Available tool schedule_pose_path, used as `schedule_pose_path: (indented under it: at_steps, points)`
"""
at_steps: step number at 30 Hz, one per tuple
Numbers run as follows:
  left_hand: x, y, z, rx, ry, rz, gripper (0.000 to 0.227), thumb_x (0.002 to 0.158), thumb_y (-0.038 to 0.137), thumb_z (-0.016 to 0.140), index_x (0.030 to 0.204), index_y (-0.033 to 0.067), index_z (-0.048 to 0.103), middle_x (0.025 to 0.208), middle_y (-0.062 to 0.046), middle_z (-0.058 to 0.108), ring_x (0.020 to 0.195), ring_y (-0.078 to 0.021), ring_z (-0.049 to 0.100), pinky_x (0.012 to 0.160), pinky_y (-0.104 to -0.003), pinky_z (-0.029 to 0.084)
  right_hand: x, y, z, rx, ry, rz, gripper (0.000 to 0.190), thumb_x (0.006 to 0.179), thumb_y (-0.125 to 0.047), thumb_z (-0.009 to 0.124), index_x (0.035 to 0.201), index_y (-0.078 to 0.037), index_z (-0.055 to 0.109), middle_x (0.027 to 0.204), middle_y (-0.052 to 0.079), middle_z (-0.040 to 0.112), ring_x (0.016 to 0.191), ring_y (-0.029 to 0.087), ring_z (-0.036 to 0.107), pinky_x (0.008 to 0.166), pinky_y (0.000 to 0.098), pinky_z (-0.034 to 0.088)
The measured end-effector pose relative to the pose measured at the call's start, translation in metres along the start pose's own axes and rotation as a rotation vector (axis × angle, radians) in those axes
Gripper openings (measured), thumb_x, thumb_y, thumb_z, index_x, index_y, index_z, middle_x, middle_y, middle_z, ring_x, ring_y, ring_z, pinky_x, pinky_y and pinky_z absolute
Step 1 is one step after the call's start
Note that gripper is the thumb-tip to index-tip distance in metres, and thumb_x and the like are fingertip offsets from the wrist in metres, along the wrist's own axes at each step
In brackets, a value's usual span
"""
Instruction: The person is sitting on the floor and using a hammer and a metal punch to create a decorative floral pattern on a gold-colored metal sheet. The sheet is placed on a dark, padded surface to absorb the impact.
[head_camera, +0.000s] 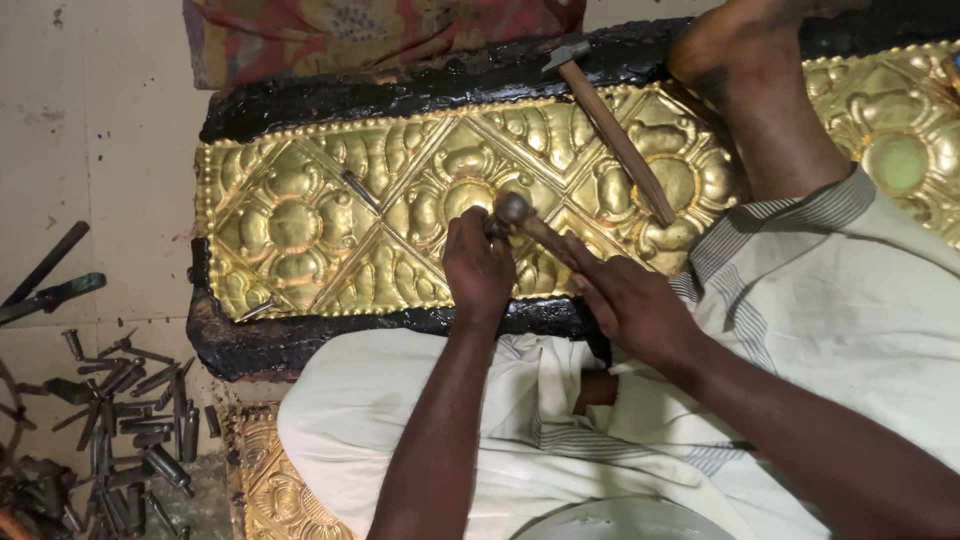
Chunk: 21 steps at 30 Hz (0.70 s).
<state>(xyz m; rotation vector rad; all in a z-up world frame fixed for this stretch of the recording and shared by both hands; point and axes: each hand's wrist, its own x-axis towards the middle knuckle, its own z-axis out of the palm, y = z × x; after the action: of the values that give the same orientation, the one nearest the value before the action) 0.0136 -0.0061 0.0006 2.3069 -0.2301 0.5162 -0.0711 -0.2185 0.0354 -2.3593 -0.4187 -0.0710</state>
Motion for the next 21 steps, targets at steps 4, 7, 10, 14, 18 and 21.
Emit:
schedule_pose_path:
  at_steps: [4,7,10,14,18,21]
  points:
    - [-0.015,-0.004,0.0,-0.006,-0.001,-0.023,0.03,0.081,-0.009,0.07,0.107,0.0012,0.058,0.087,-0.014,0.062,0.082,-0.0317,0.061,0.069,-0.042,0.052,-0.006,0.0,0.011,0.083,0.107,-0.062,0.057,0.102,-0.017,0.065,0.155,-0.014,0.044,0.095,0.014,0.069,0.078,0.03,0.068,0.067,0.0413,0.056]
    - [-0.007,0.0,0.001,-0.062,0.006,-0.103,0.034,0.085,-0.007,0.071,0.117,-0.0014,0.06,0.092,-0.015,0.066,0.082,-0.0295,0.067,0.07,-0.038,0.055,0.001,0.003,0.008,0.052,0.035,0.039,0.058,0.101,-0.021,0.065,0.155,-0.014,0.046,0.095,0.015,0.07,0.08,0.034,0.069,0.07,0.0445,0.056]
    - [0.002,-0.011,-0.009,0.046,0.056,-0.212,0.027,0.084,0.001,0.079,0.109,0.0034,0.069,0.094,-0.013,0.074,0.083,-0.025,0.073,0.075,-0.034,0.058,0.0,0.006,0.007,0.083,0.099,0.16,0.054,0.102,-0.024,0.065,0.153,-0.012,0.05,0.104,0.017,0.072,0.085,0.034,0.071,0.073,0.0462,0.058]
    - [0.016,-0.037,-0.032,-0.612,0.293,-0.538,0.022,0.099,0.007,0.073,0.119,-0.0026,0.071,0.109,-0.016,0.078,0.095,-0.0196,0.075,0.082,-0.03,0.065,-0.014,0.02,-0.014,0.253,0.244,0.105,0.068,0.097,-0.034,0.067,0.147,0.003,0.04,0.101,0.018,0.069,0.089,0.028,0.07,0.073,0.0411,0.056]
    - [0.034,-0.061,-0.053,-1.023,0.313,-0.613,0.029,0.097,0.002,0.071,0.123,-0.0056,0.062,0.121,-0.02,0.075,0.107,-0.02,0.077,0.086,-0.031,0.066,-0.006,0.033,-0.027,0.106,0.392,0.193,0.022,0.102,-0.022,0.069,0.108,-0.003,0.06,0.091,0.014,0.068,0.079,0.022,0.069,0.067,0.0309,0.057]
    - [0.031,-0.064,-0.051,-1.053,0.328,-0.682,0.037,0.095,-0.002,0.071,0.129,-0.007,0.059,0.116,-0.025,0.074,0.094,-0.0223,0.075,0.074,-0.031,0.064,0.006,0.039,-0.025,0.722,0.604,-0.032,0.02,0.104,-0.011,0.066,0.112,0.001,0.052,0.103,0.013,0.069,0.085,0.018,0.07,0.074,0.0279,0.058]
